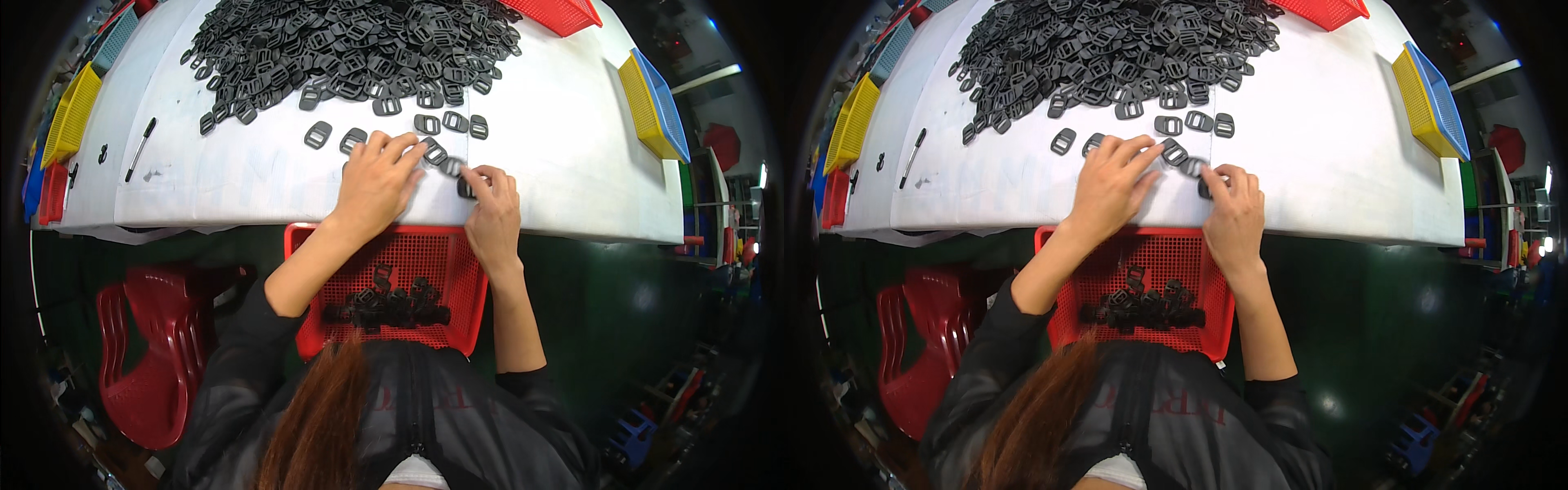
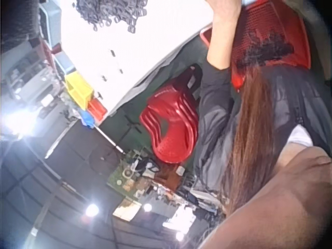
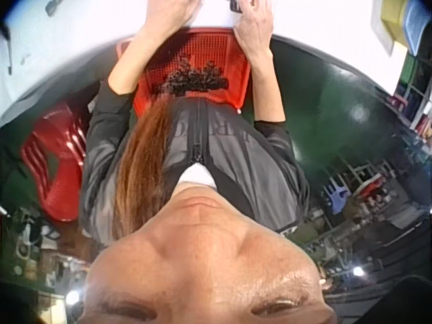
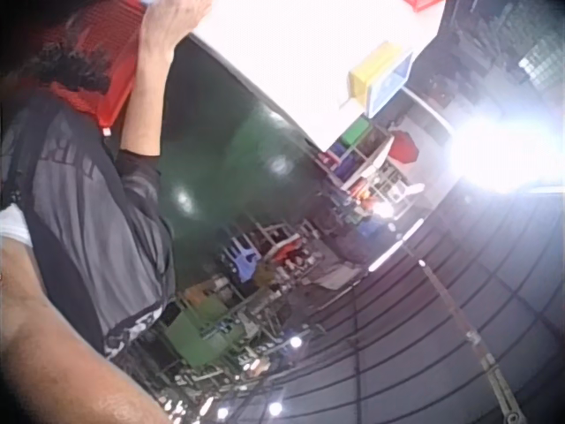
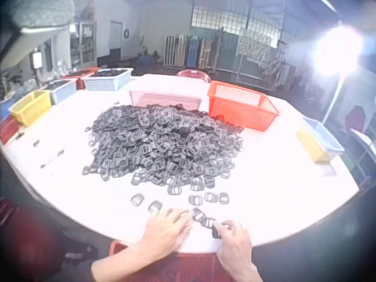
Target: The person empties a basket of black plastic buckles onto a table, marks one buckle with a pen, and then sorts buckles into a small red basket one at a time.
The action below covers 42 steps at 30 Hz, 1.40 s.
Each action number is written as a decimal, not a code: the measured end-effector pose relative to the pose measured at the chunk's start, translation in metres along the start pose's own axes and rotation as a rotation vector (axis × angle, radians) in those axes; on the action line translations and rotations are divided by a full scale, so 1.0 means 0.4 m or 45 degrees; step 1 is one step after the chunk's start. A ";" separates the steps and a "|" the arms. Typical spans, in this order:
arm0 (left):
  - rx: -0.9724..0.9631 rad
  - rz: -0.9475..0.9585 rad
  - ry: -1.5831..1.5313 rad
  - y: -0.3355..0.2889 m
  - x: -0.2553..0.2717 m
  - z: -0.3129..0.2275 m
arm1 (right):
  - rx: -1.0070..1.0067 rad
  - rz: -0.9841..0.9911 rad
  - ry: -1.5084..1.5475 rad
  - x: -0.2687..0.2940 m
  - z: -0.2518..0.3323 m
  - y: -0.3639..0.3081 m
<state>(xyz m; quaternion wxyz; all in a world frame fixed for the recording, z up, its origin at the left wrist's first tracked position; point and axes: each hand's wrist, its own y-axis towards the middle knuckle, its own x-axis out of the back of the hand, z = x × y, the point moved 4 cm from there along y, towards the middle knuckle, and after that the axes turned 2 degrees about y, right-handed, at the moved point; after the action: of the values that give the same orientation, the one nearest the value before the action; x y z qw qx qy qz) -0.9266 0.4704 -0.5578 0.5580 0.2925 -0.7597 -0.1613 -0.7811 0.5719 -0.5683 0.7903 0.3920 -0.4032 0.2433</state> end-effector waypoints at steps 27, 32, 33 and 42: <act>-0.018 0.229 0.115 0.147 -0.088 0.053 | 0.077 -0.034 -0.030 -0.036 -0.115 0.205; 0.541 0.537 -0.291 0.176 -0.101 0.081 | 0.025 -0.002 0.031 -0.027 -0.167 0.161; 0.331 0.332 -0.108 0.183 -0.096 0.089 | 0.046 -0.011 0.062 -0.024 -0.156 0.160; -0.012 0.266 -0.009 0.086 -0.040 -0.002 | 0.120 0.106 0.135 0.016 -0.049 0.021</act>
<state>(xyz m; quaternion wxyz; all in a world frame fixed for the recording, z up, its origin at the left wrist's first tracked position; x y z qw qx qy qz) -0.9318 0.5070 -0.5500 0.5703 0.2087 -0.7873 -0.1069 -0.7746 0.5932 -0.5667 0.7805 0.3982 -0.3648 0.3150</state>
